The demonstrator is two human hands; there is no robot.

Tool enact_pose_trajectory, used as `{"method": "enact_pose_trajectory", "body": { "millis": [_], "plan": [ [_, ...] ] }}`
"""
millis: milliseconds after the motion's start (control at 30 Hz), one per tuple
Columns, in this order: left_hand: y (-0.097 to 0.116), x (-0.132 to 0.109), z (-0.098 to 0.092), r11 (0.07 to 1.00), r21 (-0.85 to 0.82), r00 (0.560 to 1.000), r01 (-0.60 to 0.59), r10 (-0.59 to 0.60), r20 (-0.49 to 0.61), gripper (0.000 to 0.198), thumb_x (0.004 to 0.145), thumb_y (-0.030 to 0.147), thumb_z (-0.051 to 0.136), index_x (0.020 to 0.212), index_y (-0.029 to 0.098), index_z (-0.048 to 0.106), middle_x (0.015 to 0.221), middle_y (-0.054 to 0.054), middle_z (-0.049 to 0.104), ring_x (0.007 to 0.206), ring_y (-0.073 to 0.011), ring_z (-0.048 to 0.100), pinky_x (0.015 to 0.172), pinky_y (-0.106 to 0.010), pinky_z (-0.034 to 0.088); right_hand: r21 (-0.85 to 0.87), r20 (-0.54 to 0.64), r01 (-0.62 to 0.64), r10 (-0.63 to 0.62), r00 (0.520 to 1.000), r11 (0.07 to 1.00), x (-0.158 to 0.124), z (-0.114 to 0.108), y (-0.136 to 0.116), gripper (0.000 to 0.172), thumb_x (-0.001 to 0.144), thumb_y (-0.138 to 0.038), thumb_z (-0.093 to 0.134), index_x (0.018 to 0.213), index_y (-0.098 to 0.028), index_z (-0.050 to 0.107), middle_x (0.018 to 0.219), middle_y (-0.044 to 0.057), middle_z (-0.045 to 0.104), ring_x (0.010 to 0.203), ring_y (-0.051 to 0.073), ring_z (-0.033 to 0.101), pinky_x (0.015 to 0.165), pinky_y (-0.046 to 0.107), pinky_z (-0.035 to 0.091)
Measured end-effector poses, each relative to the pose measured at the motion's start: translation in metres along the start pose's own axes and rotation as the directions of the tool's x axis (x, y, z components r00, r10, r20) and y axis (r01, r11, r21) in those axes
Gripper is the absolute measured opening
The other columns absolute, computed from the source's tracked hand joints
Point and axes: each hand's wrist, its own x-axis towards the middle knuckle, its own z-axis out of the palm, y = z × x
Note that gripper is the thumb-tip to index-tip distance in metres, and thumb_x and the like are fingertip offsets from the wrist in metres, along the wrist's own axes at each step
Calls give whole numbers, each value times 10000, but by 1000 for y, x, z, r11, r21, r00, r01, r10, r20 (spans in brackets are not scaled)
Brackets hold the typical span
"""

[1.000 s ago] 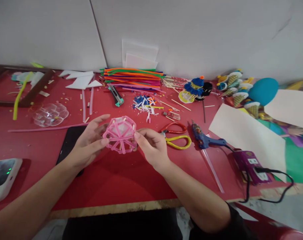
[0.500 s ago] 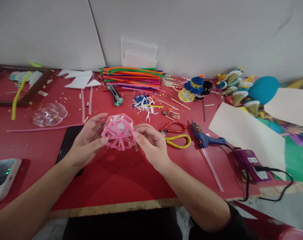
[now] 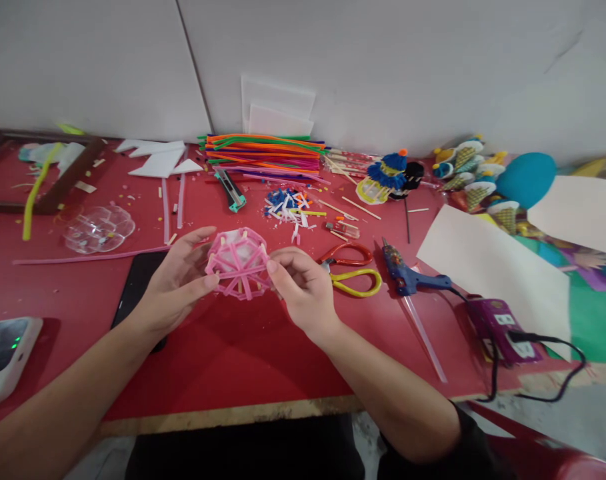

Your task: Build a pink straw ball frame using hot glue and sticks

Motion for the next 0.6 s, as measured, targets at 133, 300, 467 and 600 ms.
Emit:
{"method": "enact_pose_trajectory", "body": {
  "millis": [133,300,467,600],
  "plan": [
    [-1,1,-1,1000,-10,1000,-2,2,-2,597,756,270,884,1271,283,582,1205,-40,675,1077,-178,659,913,-277,563,-20,-6,3,-3,1000,1000,0,0,0,249,865,-411,762,728,-210,710,783,-3,654,496,62,504,424,220,408],
    [-1,2,-1,999,-24,1000,25,-26,-17,603,748,289,886,1270,283,585,1217,-42,682,1069,-182,662,899,-276,560,30,3,-18,18,1000,999,1,0,2,224,848,-402,780,732,-217,732,779,-4,654,507,69,514,427,225,425],
    [2,1,0,997,-38,995,74,-77,-63,579,736,282,878,1250,276,613,1152,-39,680,950,-168,660,817,-272,566,106,26,-57,54,998,993,2,-3,4,212,864,-423,749,773,-231,758,772,-2,656,553,93,556,443,234,453],
    [5,2,0,993,-49,988,108,-112,-102,569,720,267,875,1234,278,633,1115,-28,666,908,-148,645,763,-246,562,81,-7,-77,78,997,994,4,-4,3,231,860,-451,729,804,-227,749,763,0,664,546,95,557,437,236,450]
  ]
}}
